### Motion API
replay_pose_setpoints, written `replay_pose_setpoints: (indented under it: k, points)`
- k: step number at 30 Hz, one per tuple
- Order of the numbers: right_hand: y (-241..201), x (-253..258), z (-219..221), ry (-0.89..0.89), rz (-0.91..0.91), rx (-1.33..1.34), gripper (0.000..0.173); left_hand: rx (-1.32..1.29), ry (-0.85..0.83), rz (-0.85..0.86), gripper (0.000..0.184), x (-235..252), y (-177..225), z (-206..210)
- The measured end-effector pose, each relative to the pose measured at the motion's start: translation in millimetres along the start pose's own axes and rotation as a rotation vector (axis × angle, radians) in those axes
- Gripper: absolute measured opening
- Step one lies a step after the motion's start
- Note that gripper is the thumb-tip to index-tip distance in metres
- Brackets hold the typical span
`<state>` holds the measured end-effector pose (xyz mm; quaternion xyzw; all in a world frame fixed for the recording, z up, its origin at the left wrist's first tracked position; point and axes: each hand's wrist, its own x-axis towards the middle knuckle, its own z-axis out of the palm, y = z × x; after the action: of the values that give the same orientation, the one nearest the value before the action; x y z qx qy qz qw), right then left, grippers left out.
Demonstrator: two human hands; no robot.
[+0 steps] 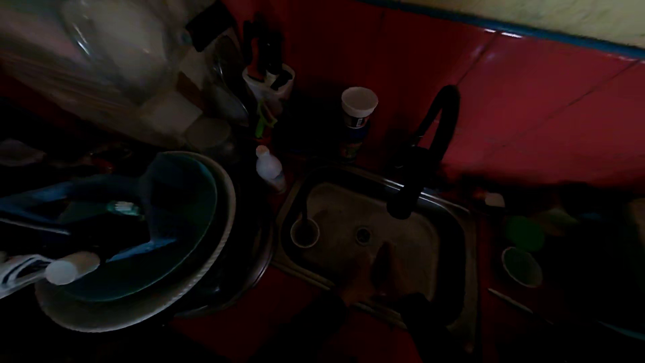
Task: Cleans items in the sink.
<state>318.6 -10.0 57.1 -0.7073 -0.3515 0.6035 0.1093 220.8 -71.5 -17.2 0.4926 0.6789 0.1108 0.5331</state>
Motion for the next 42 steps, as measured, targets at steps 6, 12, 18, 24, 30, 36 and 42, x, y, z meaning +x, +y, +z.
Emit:
replay_pose_setpoints:
  k: [6,12,18,24,30,36,42]
  points:
    - [35,96,-12,-0.127,-0.201,-0.07,0.029,0.145,0.63,-0.329,0.089,7,-53,-65]
    - [25,97,-1,-0.13,-0.178,-0.038,0.034,0.106,0.687,-0.32,0.1,22,-107,-79]
    - [19,93,-4,-0.087,-0.217,0.006,0.027,0.036,0.668,-0.308,0.092,37,-114,-81]
    - [16,89,-3,-0.047,-0.183,-0.026,0.028,-0.033,0.596,-0.068,0.098,30,-90,-72]
    - [10,84,-11,-0.093,-0.244,-0.133,0.025,-0.041,0.463,0.086,0.101,34,-68,-59]
    - [4,86,-22,-0.144,-0.327,-0.228,0.039,-0.054,0.302,0.27,0.104,29,-57,-50]
    - [21,90,-18,-0.214,-0.386,-0.235,0.031,0.01,0.176,0.321,0.103,22,-53,-46]
